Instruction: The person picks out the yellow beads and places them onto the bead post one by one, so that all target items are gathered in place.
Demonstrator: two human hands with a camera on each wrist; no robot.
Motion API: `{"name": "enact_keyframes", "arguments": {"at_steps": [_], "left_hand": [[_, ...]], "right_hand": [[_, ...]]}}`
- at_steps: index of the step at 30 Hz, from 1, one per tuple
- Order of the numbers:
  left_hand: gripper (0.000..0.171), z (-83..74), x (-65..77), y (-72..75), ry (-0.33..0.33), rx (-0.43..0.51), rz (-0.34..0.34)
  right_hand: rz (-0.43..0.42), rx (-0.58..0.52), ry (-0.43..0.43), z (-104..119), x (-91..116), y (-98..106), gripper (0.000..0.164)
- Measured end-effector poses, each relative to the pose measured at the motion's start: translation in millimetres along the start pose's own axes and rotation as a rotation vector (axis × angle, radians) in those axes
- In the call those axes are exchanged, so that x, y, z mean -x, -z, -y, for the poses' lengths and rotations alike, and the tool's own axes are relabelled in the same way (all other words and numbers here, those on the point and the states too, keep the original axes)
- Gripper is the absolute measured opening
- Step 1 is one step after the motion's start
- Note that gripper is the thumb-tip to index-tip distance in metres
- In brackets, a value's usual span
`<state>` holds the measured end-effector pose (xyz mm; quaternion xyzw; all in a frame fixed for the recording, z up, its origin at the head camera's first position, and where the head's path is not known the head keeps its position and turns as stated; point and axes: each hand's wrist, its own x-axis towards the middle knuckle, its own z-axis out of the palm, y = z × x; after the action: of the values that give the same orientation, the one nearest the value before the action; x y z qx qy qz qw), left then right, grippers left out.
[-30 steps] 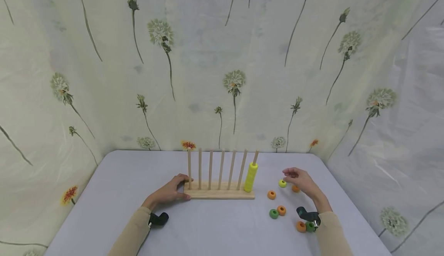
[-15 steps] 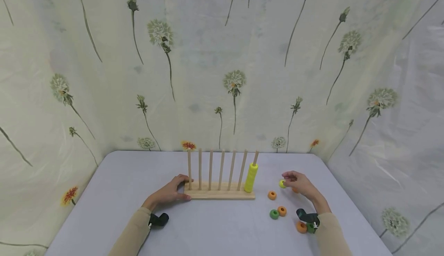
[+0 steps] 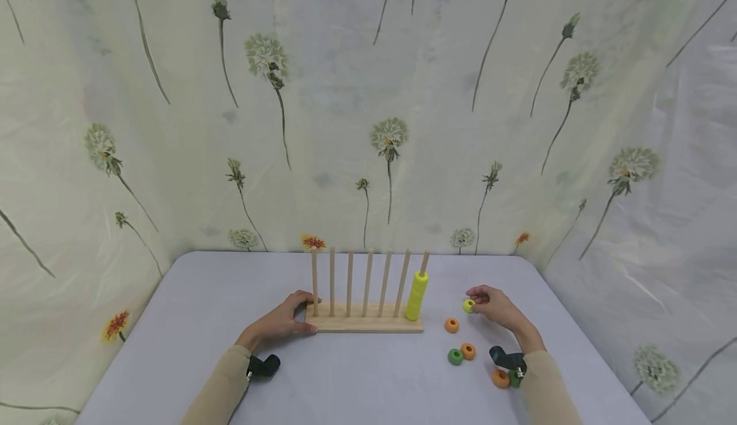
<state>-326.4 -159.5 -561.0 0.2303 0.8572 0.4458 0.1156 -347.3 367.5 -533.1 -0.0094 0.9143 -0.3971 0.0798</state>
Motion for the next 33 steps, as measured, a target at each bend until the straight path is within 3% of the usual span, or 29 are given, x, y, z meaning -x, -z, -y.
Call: {"name": "enact_keyframes", "arguments": {"at_steps": [17, 33], "left_hand": [[0.065, -1.3, -1.0, -0.4, 0.005, 0.008, -0.006], [0.064, 0.0, -0.1, -0.1, 0.016, 0.007, -0.009]], "right_hand": [[-0.009, 0.08, -0.009, 1.9, -3.4, -1.0, 0.033], [-0.107, 0.106, 0.005, -0.7, 1.2, -2.7, 0.037]]}}
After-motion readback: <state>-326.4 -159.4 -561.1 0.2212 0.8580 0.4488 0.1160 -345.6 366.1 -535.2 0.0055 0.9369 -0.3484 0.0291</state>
